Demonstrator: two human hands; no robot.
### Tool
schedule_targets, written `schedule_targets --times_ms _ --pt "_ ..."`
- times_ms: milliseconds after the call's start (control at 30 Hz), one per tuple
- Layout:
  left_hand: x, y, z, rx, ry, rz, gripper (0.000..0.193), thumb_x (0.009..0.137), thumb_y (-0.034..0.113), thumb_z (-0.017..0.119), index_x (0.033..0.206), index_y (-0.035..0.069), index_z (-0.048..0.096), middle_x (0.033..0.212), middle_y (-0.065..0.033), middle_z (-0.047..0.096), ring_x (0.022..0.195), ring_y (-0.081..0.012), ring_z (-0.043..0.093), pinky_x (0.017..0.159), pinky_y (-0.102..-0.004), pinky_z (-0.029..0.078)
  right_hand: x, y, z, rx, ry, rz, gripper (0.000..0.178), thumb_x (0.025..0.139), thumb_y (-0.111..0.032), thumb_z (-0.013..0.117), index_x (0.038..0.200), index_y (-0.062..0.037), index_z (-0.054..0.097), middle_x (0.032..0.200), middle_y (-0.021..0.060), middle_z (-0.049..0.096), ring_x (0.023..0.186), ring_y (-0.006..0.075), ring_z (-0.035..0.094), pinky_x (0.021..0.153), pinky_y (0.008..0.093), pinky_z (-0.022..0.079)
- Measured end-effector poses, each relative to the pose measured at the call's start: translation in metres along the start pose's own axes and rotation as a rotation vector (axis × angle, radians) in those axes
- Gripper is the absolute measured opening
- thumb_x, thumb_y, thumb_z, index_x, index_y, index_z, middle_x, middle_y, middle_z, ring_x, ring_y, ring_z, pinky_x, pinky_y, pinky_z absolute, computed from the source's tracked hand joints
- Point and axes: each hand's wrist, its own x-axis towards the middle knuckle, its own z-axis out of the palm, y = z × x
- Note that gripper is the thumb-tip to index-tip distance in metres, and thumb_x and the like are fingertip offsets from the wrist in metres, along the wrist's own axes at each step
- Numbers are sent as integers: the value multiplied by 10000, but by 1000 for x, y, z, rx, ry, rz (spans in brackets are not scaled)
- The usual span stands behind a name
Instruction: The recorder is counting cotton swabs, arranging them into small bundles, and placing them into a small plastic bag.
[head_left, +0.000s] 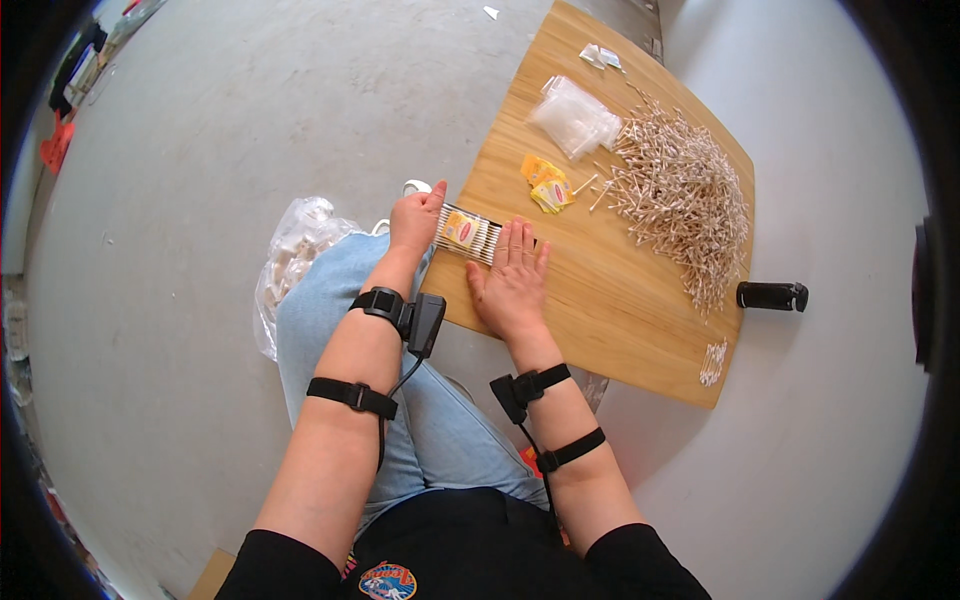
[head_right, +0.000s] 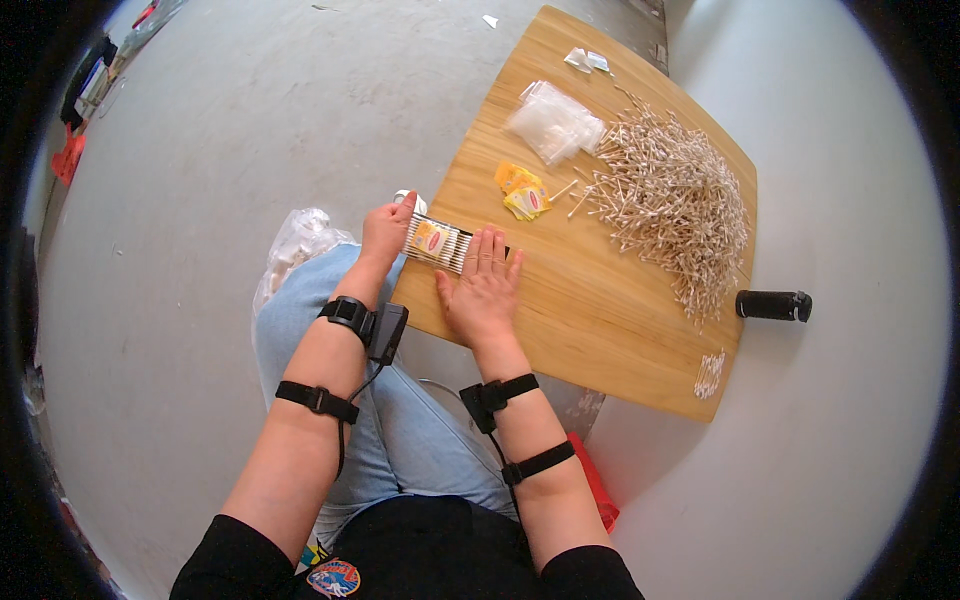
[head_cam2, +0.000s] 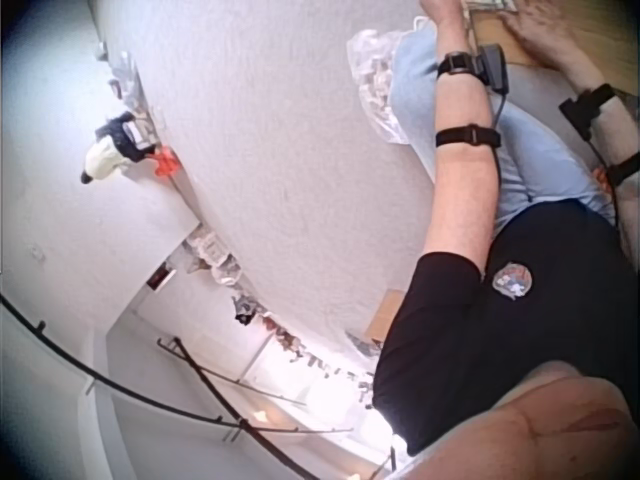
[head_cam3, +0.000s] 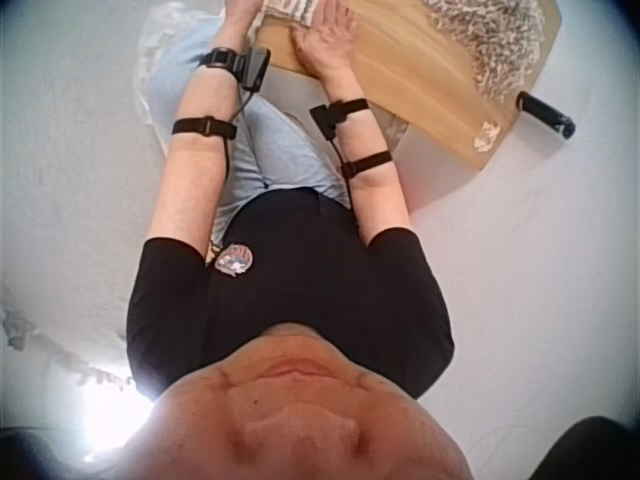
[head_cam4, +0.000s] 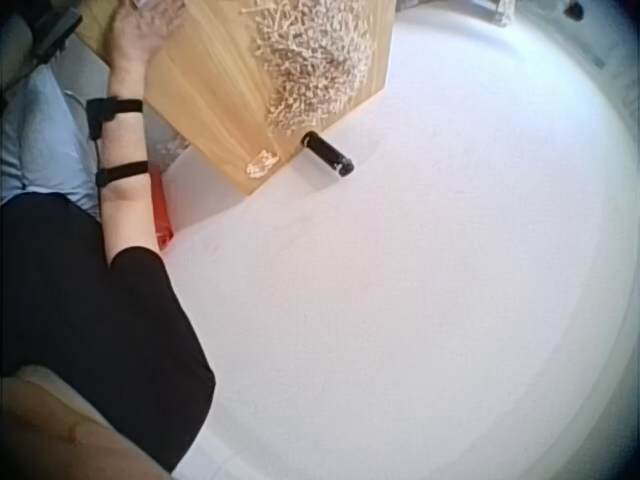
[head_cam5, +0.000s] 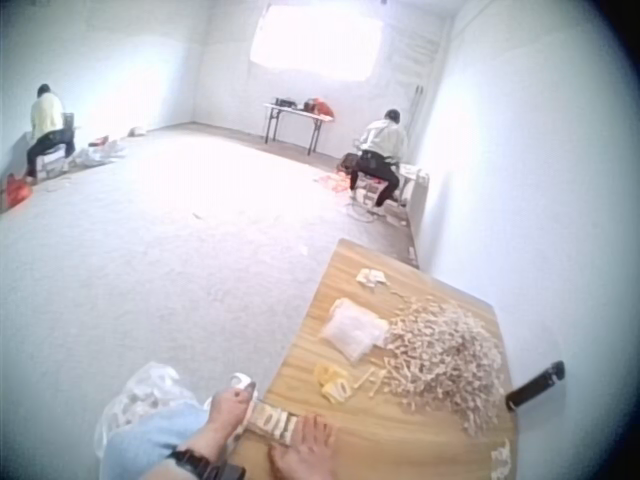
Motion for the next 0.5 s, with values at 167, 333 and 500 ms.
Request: schedule_targets --times_ms 167,333,500 --pt "1 -4 1 -9 29 35 624 904 570 586 726 -21 683 628 -172 625 585 -303 582 613 -396 479 4 -12 2 4 -7 14 820 947 -526 416 1480 77 258 1583 210 205 1489 309 139 1189 523 28" --pt "-3 6 0 39 6 44 646 914 575 562 686 -22 656 615 -185 602 573 -319 563 597 -412 461 4 -11 3 28 4 14 825 948 -529 415 1479 82 256 1579 214 213 1488 310 141 1188 525 34" --pt "-3 7 -3 57 14 62 654 924 575 542 676 -21 644 609 -185 592 572 -341 547 594 -420 453 6 -20 4 48 14 1 827 943 -526 429 1476 84 262 1573 219 224 1486 313 151 1187 528 37"
